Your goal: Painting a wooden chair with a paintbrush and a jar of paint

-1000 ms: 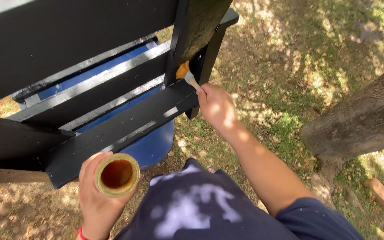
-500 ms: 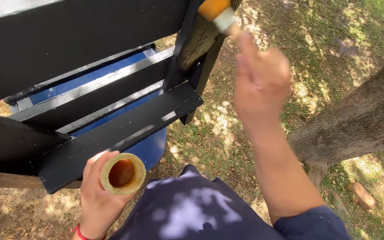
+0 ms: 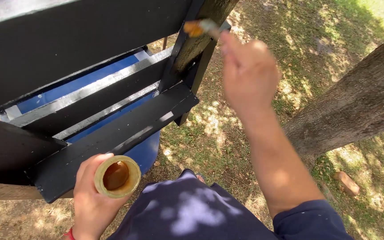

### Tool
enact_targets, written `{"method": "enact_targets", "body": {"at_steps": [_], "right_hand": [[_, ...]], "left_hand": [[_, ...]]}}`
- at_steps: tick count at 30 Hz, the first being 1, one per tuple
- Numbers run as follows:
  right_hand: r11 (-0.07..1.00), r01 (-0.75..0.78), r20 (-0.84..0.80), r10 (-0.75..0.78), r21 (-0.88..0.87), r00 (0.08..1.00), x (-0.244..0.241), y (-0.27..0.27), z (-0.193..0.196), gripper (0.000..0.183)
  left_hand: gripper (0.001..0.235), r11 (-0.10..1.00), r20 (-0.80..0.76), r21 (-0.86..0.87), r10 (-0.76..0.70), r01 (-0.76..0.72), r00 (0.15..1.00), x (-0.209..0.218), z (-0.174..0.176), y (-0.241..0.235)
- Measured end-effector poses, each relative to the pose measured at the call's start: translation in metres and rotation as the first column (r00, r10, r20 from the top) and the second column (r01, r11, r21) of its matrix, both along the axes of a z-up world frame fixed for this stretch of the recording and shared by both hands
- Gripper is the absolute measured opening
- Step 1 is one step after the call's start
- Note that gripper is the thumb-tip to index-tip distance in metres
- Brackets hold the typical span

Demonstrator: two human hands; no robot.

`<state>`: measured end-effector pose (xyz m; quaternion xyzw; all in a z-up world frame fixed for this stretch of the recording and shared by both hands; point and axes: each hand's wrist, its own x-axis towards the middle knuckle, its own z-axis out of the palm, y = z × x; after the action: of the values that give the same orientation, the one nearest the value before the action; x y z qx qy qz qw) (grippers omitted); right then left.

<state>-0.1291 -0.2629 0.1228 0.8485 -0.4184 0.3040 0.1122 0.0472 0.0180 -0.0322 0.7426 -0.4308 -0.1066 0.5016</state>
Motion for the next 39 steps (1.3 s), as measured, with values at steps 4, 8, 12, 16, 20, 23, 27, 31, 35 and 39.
{"method": "enact_targets", "body": {"at_steps": [4,8,12,16,20,23,27,31,35,39], "right_hand": [[0.949,-0.094,0.297,0.187,-0.301,0.936,-0.022,-0.004,0.021,0.020],[0.966,-0.094,0.479,0.202,-0.239,0.854,-0.011,0.007,-0.005,0.025],[0.975,0.075,0.058,-0.088,0.208,0.994,0.020,0.016,-0.050,0.041],[0.944,-0.027,-0.029,0.038,0.330,0.999,0.007,-0.004,-0.100,0.030],[0.650,0.146,0.135,-0.361,0.746,0.923,0.015,0.013,0.000,0.025],[0.645,0.221,0.245,-0.551,0.732,0.798,-0.003,-0.004,0.031,0.051],[0.933,-0.098,0.168,0.164,-0.347,0.972,-0.044,-0.054,0.023,0.019],[0.851,-0.197,0.322,0.384,-0.487,0.865,-0.054,-0.084,-0.029,0.028],[0.916,-0.256,0.257,0.340,-0.311,0.905,-0.018,-0.057,-0.072,0.022],[0.978,-0.194,0.091,0.187,0.073,0.978,-0.023,-0.053,-0.088,0.034]], "left_hand": [[0.072,0.998,0.001,-0.053,-0.037,0.037,0.999,-0.001,0.000,-0.002],[0.068,0.998,-0.092,0.057,-0.014,0.019,0.996,0.001,0.002,-0.003],[0.072,1.000,-0.059,0.014,-0.018,0.019,0.998,0.004,-0.004,-0.001],[0.068,0.996,-0.120,0.070,0.065,-0.057,0.991,0.000,0.002,-0.004],[0.070,0.991,-0.178,0.111,0.100,-0.080,0.979,-0.004,0.011,-0.008],[0.071,0.990,-0.151,0.099,0.111,-0.097,0.982,-0.009,0.011,-0.010],[0.077,0.994,-0.138,0.067,0.096,-0.087,0.986,-0.008,0.008,-0.017],[0.078,0.990,-0.133,0.099,0.115,-0.103,0.984,-0.012,0.010,-0.021],[0.073,0.988,-0.063,0.049,0.149,-0.146,0.987,-0.018,0.009,-0.023],[0.079,0.973,-0.076,0.136,0.197,-0.186,0.977,-0.018,0.014,-0.024]]}}
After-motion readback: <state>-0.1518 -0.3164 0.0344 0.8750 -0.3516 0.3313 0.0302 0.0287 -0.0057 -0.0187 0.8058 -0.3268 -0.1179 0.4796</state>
